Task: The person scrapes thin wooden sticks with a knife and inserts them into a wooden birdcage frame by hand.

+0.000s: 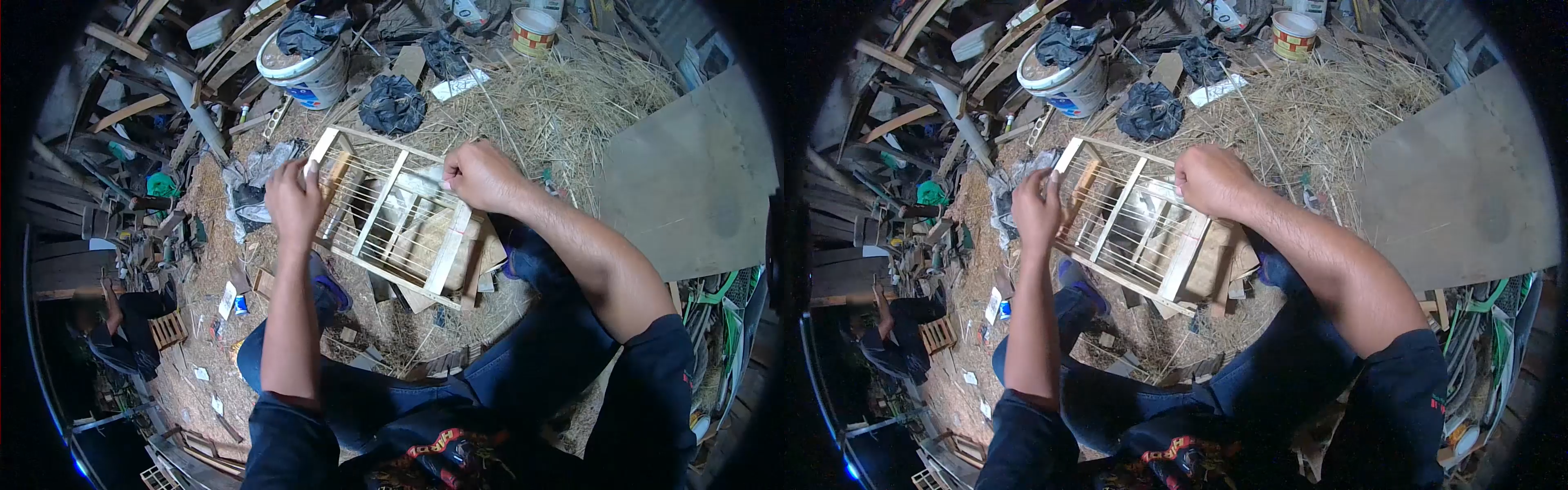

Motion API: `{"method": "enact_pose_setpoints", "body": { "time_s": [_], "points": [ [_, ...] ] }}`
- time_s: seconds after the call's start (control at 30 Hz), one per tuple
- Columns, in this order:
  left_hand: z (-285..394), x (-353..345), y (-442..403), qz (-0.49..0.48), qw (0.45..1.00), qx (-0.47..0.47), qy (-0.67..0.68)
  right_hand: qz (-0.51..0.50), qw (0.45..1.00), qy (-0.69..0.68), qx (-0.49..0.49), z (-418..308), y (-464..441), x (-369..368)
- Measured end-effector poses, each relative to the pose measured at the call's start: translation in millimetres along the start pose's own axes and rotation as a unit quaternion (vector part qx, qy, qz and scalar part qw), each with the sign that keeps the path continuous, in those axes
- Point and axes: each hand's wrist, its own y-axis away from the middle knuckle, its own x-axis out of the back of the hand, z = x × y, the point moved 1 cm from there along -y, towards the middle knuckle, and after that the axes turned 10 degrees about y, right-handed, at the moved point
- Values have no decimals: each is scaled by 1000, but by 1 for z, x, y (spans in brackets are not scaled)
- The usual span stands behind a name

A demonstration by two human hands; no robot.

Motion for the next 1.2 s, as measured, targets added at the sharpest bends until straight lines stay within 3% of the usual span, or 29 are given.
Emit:
{"method": "enact_pose_setpoints", "body": {
  "time_s": [0.07,0.13,0.17,0.37,0.53,0.73,0.83,1.2],
  "points": [
    [-15,-3,-8,-32,998,48,-20,-3,1000,0,6,2,0,-3],
    [-25,-9,-10,-125,975,181,45,11,1000,-1,18,4,1,-5],
    [-26,-8,-6,-115,981,148,59,12,1000,-2,16,5,1,-4],
    [-21,8,13,-95,976,157,113,-46,999,-12,6,-10,2,4],
    [-25,32,40,-67,980,156,103,-59,993,-22,99,-13,13,0],
    [-55,47,55,-59,985,154,49,-133,987,3,89,-36,23,-11],
    [-57,47,53,-66,976,197,71,-132,987,3,91,-43,23,-19],
    [-75,35,55,-72,975,194,81,-78,991,-6,107,-50,10,-37]
  ]
}}
